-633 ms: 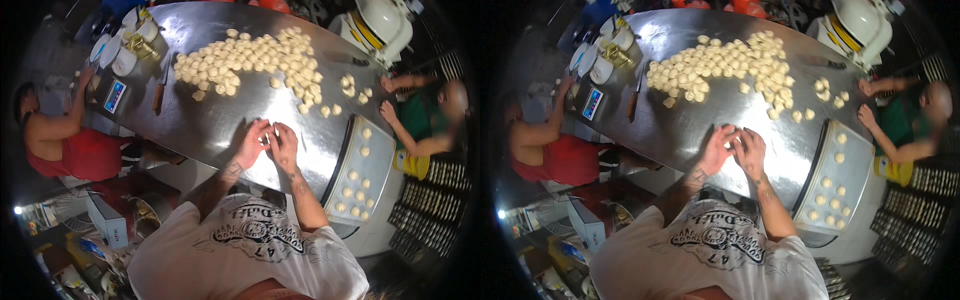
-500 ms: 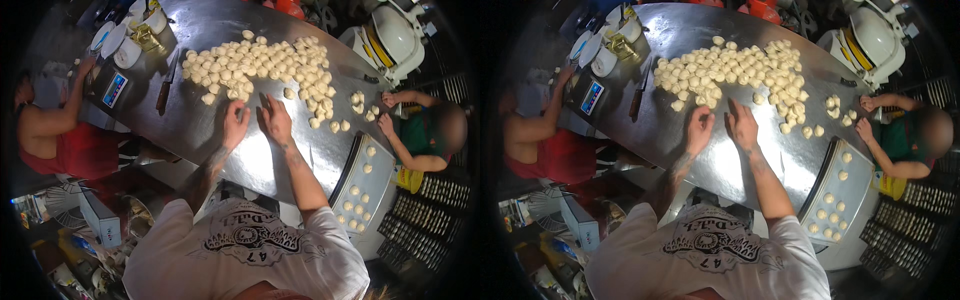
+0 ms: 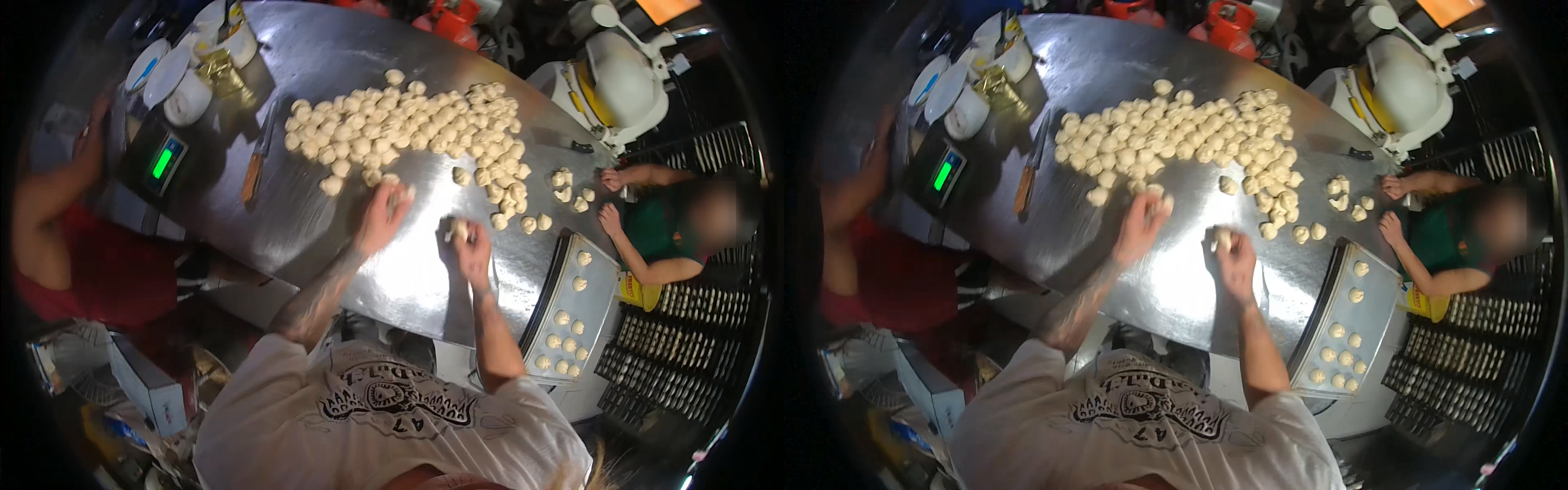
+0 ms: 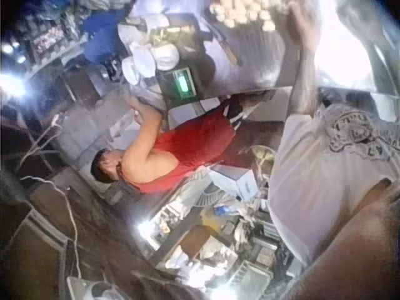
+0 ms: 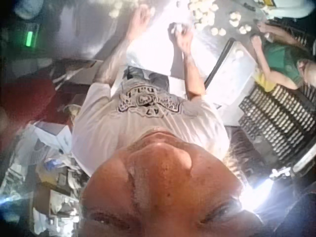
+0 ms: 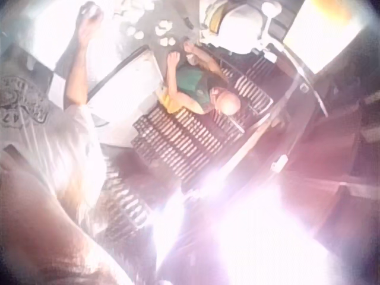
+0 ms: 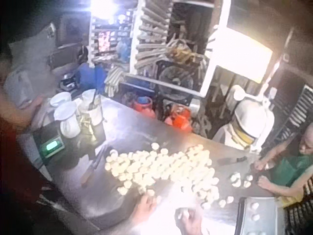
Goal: The person prepares bread dough by rolling pieces into balls, slicing them with a knife, and placing them onto a metal tray.
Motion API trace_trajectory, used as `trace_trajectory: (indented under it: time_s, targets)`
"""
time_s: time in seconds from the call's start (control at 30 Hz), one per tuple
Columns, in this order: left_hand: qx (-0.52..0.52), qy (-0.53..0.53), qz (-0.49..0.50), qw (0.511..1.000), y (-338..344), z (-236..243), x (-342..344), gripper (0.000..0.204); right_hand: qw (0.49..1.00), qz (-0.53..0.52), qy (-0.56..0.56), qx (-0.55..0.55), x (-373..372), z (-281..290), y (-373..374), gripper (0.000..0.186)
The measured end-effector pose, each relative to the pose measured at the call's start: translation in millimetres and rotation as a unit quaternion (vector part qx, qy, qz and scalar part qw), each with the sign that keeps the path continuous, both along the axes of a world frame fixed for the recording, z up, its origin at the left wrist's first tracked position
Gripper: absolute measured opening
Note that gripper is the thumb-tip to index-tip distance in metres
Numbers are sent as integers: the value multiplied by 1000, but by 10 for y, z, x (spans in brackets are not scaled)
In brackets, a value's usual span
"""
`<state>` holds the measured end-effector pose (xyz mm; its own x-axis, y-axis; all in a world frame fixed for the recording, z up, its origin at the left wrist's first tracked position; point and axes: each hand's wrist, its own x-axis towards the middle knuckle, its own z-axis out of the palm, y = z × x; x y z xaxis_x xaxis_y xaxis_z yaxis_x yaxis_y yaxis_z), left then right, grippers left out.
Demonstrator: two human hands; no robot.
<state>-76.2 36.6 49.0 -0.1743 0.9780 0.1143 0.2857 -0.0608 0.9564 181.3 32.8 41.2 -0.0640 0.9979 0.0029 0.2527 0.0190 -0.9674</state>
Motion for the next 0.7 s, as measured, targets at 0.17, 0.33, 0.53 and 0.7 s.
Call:
trace_trajectory:
  time_s: [0.17, 0.33, 0.53, 0.7]
  targets:
    - [1, 321, -123, 939, -1454, -451, -112, 43, 953, 16, -292, -76, 800, -11, -1806, 57]
    - [155, 397, -112, 898, -845, -283, 722, 23, 924, -17, -328, 197, 437, -344, -1320, 34]
    - [73, 386, -243, 887, -1347, -514, 588, 21, 959, 84, -194, 189, 682, -435, -1734, 29]
    - [159, 436, -132, 876, -771, -599, 412, 23, 885, 123, -355, 275, 604, -506, -1253, 35]
